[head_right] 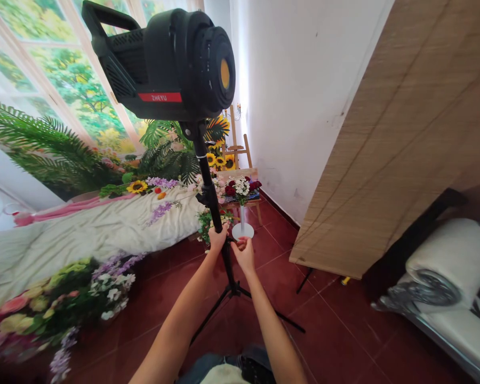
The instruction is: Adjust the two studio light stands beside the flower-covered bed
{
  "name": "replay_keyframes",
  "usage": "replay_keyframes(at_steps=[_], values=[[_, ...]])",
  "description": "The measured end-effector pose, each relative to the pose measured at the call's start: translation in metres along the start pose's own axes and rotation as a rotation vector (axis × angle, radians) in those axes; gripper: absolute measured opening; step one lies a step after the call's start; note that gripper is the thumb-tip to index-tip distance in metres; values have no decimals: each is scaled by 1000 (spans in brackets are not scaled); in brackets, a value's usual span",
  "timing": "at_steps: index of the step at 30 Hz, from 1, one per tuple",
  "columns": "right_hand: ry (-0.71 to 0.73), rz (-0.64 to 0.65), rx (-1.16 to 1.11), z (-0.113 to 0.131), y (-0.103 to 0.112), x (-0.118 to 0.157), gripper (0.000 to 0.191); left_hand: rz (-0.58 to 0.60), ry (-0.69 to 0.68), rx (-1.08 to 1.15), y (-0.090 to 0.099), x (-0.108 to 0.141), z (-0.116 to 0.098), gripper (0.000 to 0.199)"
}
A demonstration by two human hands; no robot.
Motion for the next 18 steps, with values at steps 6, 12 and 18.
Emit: replay_keyframes(at_steps=[6,12,18], values=[[-32,175,88,14,-15,-7,41,-3,15,13,-1,-1,1,36],[-505,381,-290,-5,-27,-14,8,-11,29,14,1,-1,-5,37],[49,75,118,24,-4,-3,41,2,12,-35,2,-1,-3,37]])
Point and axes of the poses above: each hand's wrist, its own x-axis away from the middle knuckle, its own y-axis out of the back of the hand, z = x × y, the point moved 6 cm from there along -x, towards the middle knuckle, and after that the axes turned 11 degrees about -y, right-handed, at the moved point
